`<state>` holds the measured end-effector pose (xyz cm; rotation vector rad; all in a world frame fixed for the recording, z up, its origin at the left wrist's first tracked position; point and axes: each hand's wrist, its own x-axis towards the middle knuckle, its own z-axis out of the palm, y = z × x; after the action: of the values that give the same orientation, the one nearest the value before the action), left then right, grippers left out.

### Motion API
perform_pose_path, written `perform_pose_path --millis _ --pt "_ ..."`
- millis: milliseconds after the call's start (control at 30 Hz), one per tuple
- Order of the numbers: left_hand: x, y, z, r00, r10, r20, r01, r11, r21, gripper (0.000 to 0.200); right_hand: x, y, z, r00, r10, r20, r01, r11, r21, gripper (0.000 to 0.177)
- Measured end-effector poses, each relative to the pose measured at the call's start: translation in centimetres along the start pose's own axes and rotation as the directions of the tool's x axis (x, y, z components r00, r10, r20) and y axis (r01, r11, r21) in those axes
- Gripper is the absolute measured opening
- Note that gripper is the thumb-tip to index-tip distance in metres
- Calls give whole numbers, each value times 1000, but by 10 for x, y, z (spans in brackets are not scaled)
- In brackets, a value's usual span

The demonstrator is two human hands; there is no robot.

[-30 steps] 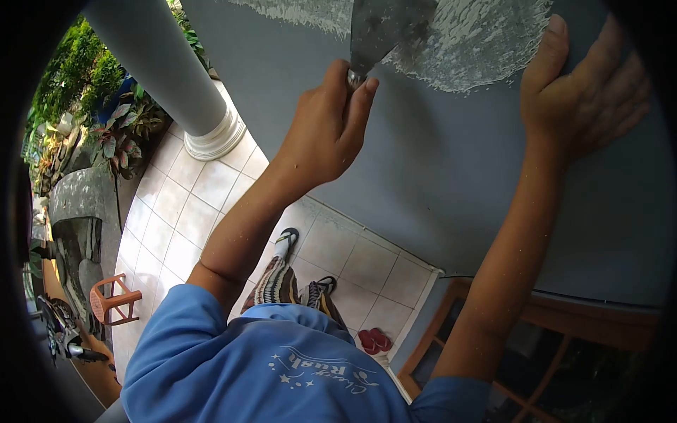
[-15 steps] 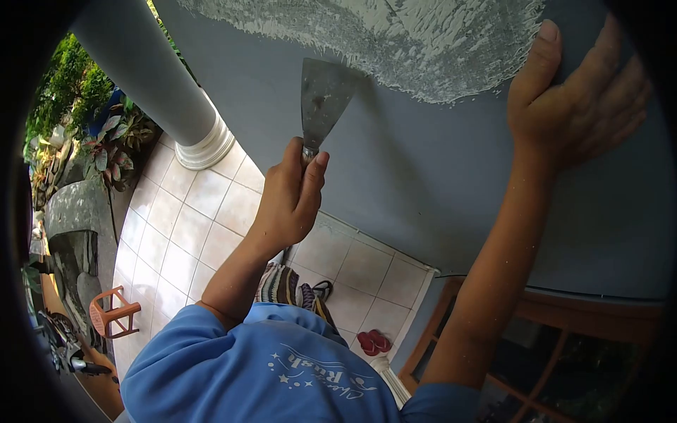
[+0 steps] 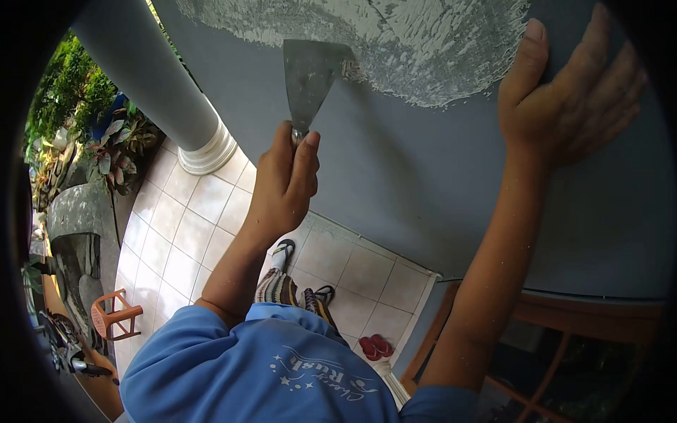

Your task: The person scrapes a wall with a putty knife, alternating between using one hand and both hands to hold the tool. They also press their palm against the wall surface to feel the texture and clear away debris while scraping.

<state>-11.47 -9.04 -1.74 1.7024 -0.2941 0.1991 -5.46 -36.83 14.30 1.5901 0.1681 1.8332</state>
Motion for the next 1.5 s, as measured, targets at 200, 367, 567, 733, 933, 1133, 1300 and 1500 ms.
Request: perform_pose_path --millis 200,367,567,733,933,1133,1300,1500 --pt "-13 -4 4 1000 -17 15 15 995 96 30 14 -22 -11 990 129 -48 -116 972 205 57" --pt "-18 -4 9 1000 24 -1 -24 990 141 25 14 -26 -13 986 161 -40 -148 965 217 60" --pt "-10 -6 10 987 -149 54 149 989 -2 32 12 -23 -13 988 153 -36 -141 966 216 59" --pt "-6 -5 6 993 -102 53 102 995 -5 30 13 -24 -11 985 167 -45 -154 965 213 59" --pt "-8 -12 8 999 48 -3 -47 992 119 31 9 -21 -8 987 153 -53 -141 972 190 61" --pt "28 13 1 996 70 -49 -76 988 -136 35 13 -32 -16 978 205 -27 -196 962 192 61" --pt "47 21 -6 980 188 -72 -192 980 -55 36 11 -23 -16 989 149 -25 -140 968 208 62" --pt "-10 -28 1 1000 2 6 -2 1000 0 34 11 -25 -15 986 167 11 -166 963 211 61"
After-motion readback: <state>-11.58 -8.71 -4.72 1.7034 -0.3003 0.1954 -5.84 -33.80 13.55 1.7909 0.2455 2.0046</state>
